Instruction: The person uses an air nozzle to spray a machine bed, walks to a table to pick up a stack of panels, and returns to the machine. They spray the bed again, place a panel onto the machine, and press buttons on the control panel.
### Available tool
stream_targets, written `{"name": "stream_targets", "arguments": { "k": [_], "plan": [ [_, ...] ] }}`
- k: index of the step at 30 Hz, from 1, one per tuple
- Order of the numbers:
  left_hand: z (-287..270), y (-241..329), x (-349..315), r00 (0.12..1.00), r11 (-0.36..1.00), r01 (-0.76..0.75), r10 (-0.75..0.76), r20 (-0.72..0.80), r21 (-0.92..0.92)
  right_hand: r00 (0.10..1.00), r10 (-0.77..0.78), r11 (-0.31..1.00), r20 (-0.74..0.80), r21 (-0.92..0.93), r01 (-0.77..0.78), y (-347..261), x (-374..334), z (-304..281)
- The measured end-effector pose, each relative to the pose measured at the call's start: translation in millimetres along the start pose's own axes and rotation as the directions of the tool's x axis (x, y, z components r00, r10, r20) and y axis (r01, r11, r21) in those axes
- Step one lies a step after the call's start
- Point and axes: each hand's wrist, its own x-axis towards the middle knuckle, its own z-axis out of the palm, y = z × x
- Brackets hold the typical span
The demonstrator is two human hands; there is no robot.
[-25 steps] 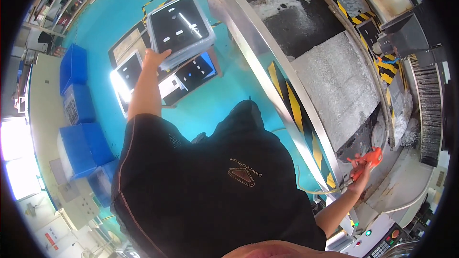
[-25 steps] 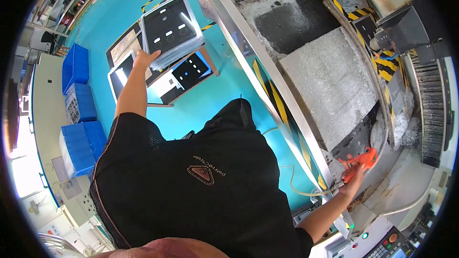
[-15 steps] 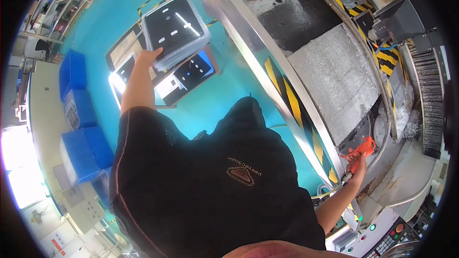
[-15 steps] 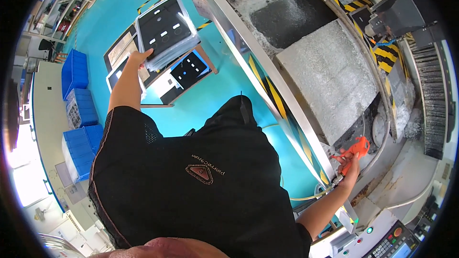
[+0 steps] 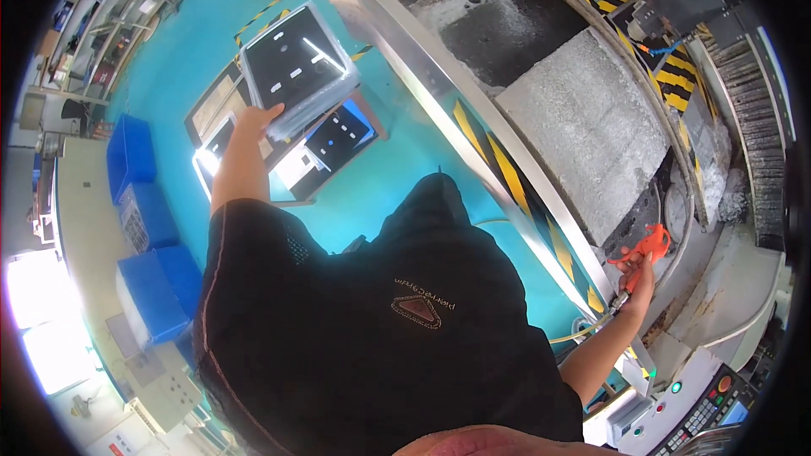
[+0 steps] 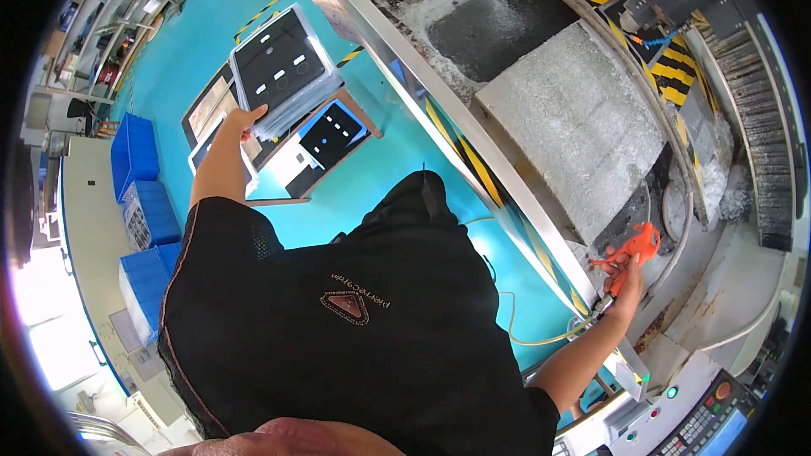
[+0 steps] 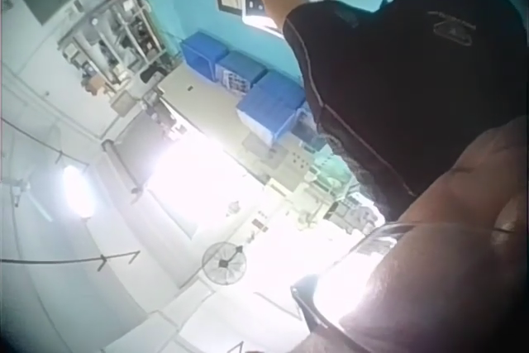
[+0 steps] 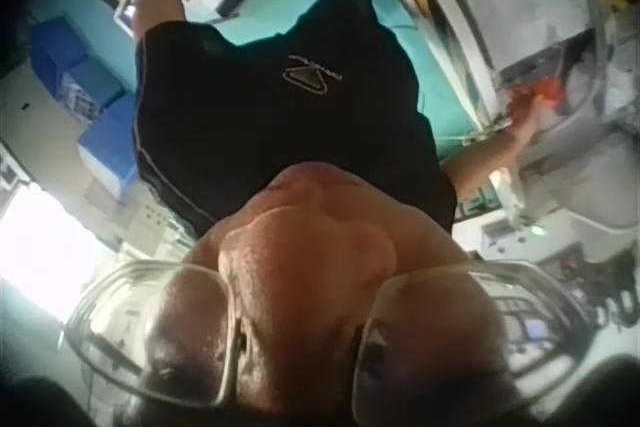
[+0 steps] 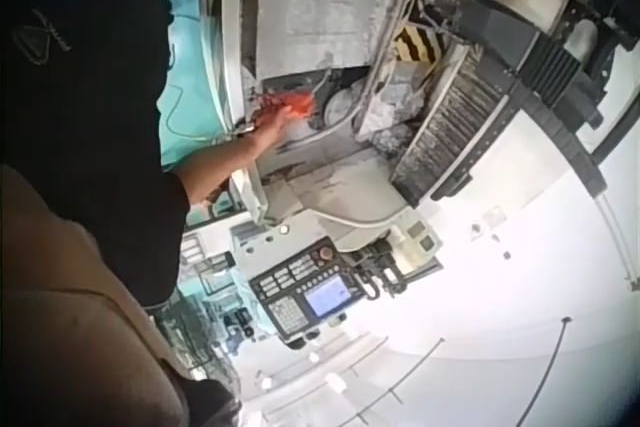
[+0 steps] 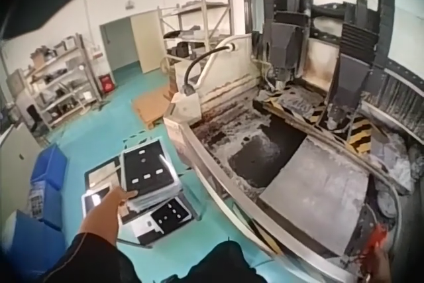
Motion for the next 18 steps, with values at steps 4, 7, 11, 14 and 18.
{"name": "stream_targets", "arguments": {
  "k": [4,7,11,14,18],
  "plan": [
    [-5.6,-10.2,-0.4,1.000,0.998,-0.004,0.004,0.001,-0.060,0.999,-0.046,0.999,0.008,-0.007,0.046,0.0,-0.9,-1.2],
    [-10.3,-20.1,-5.5,0.994,0.949,0.025,0.010,0.110,-0.313,0.998,-0.053,0.998,0.016,-0.013,0.053,1.4,0.8,-2.7],
    [-3.7,-25.5,-3.0,0.985,0.718,-0.086,0.168,0.052,-0.691,0.999,-0.041,0.999,0.036,0.037,0.039,2.3,2.0,-5.1],
    [2.1,-26.3,5.1,0.989,0.629,0.085,0.044,0.144,-0.773,0.998,-0.040,0.999,0.042,0.029,0.039,0.8,1.9,-4.5],
    [3.7,-27.2,8.3,0.974,0.593,0.123,0.083,0.213,-0.796,0.999,-0.007,1.000,0.033,0.023,0.006,-1.0,0.0,-3.1]
  ]
}}
